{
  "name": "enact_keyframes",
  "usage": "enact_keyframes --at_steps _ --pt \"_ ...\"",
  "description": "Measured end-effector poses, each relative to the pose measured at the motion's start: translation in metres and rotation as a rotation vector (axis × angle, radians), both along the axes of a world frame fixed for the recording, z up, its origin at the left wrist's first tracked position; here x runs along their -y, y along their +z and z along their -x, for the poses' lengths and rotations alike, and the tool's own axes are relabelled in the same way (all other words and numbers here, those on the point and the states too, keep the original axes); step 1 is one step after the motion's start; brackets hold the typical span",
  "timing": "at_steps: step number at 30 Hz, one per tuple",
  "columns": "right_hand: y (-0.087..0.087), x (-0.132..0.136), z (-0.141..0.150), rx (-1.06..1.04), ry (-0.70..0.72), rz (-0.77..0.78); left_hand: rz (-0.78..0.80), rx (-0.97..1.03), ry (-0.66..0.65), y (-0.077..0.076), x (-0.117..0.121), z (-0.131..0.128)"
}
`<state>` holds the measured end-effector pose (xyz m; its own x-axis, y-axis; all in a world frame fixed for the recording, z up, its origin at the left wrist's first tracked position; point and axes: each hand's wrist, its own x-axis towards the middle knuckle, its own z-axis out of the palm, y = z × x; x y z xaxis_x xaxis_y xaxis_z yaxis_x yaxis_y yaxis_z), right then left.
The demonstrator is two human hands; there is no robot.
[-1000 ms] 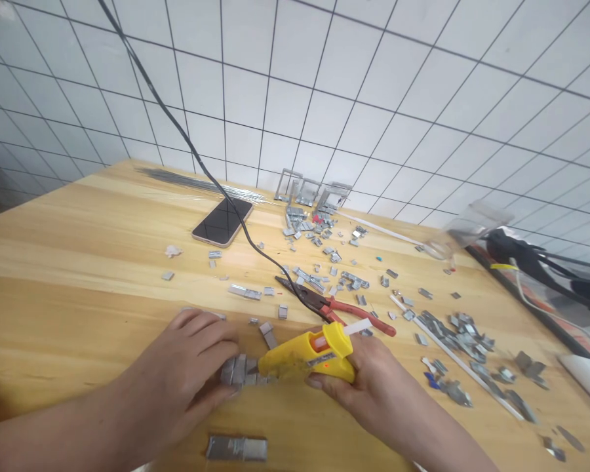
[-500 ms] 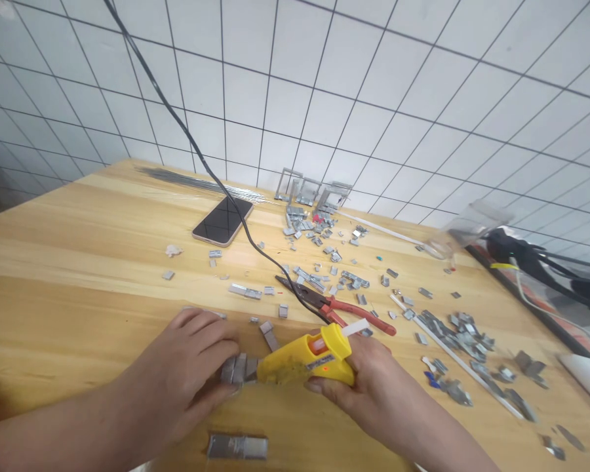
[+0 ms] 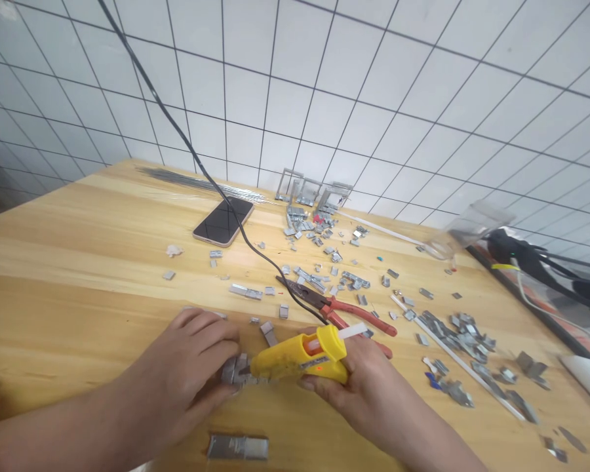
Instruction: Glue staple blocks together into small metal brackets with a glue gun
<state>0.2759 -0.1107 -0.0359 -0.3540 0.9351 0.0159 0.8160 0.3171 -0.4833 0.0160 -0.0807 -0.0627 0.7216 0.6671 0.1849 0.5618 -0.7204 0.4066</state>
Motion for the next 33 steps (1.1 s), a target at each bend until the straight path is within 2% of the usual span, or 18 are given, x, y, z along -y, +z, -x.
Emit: enact_keyframes --at_steps 7,13,19,25,33 --pt "-0.001 0.002 0.007 0.02 -0.01 -0.063 0.001 0.002 0.013 0.0 0.002 -0.001" --pt "0.0 0.002 0.007 0.04 0.027 0.008 0.005 -0.02 0.025 0.001 0.003 -0.001" --pt "-0.005 0.003 0.006 0.046 0.026 -0.128 0.0 -0.023 0.016 -0.001 0.001 -0.002" --pt "0.001 0.004 0.007 -0.007 0.046 -0.033 0.026 -0.055 0.013 0.002 0.0 -0.001" --pt "0.002 0.001 0.007 0.033 0.019 -0.096 -0.072 -0.013 0.02 -0.008 -0.002 -0.001"
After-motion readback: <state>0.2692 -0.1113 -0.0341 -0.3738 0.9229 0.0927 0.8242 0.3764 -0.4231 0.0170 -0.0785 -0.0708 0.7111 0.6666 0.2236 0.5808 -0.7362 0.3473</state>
